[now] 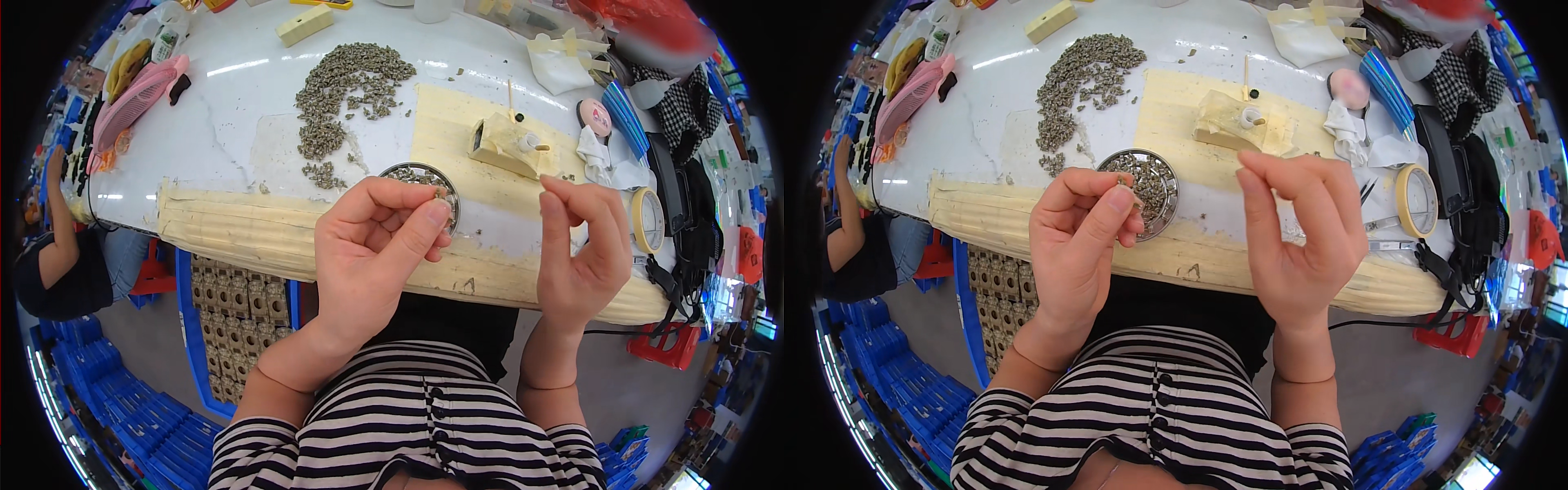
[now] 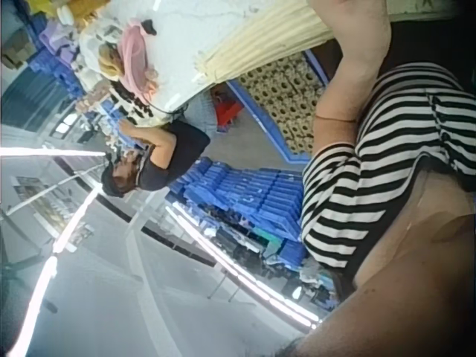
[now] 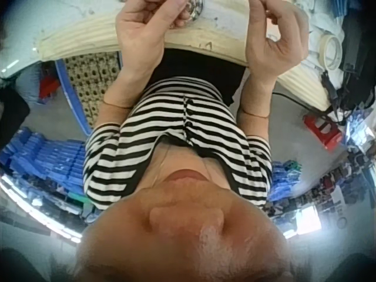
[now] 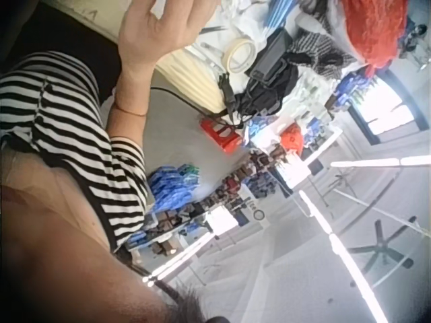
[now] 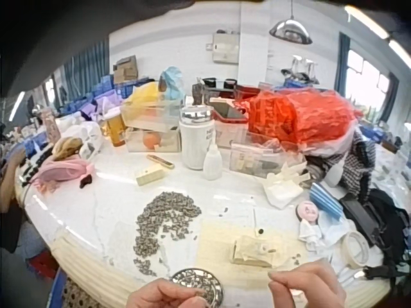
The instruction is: The person assembles small toy parts by hand, taking tiny metal components from a dish and joining them with a plastic frame.
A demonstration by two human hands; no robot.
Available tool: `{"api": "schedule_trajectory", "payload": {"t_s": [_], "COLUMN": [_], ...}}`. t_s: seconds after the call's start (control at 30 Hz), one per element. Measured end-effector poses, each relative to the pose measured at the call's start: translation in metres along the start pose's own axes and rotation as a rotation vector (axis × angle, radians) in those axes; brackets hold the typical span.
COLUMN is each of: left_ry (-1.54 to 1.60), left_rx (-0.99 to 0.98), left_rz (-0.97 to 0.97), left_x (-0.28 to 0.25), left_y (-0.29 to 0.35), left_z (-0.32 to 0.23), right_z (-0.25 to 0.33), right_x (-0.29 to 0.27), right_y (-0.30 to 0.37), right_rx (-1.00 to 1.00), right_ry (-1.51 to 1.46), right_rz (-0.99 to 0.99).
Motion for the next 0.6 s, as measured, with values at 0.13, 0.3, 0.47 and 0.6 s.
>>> {"api": "schedule_trajectory", "payload": {"t_s": [0.13, 0.3, 0.47, 0.6], "left_ry": [0.026, 0.031, 0.034, 0.038], "left_rx": [-0.021, -0.040, -0.050, -0.048], "left_rz": [-0.012, -0.025, -0.025, -0.006], "left_x": [0.001, 0.001, 0.001, 0.000], "left_y": [-0.002, -0.004, -0.004, -0.004], "left_z": [-0.002, -0.003, -0.002, 0.001], "right_z": [-0.016, -0.013, -0.011, 0.007], "right_x": [-0.003, 0.007, 0.006, -0.007], "right_y": [-0.017, -0.029, -0.028, -0.022], "right_rx": [-0.039, -0.079, -0.100, -0.141], "right_ry": [0.175, 0.262, 0.276, 0.168], "right_rz": [0.000, 0.089, 0.084, -0.088]}}
Point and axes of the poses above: each hand's wrist, its own y-axis away from the middle knuckle, its own x-axis out of the palm, z = x × y, the point moved 5 cm from there along -y, towards the middle knuckle, and after that the axes turned 8 degrees about y, right-handed, at the moved point
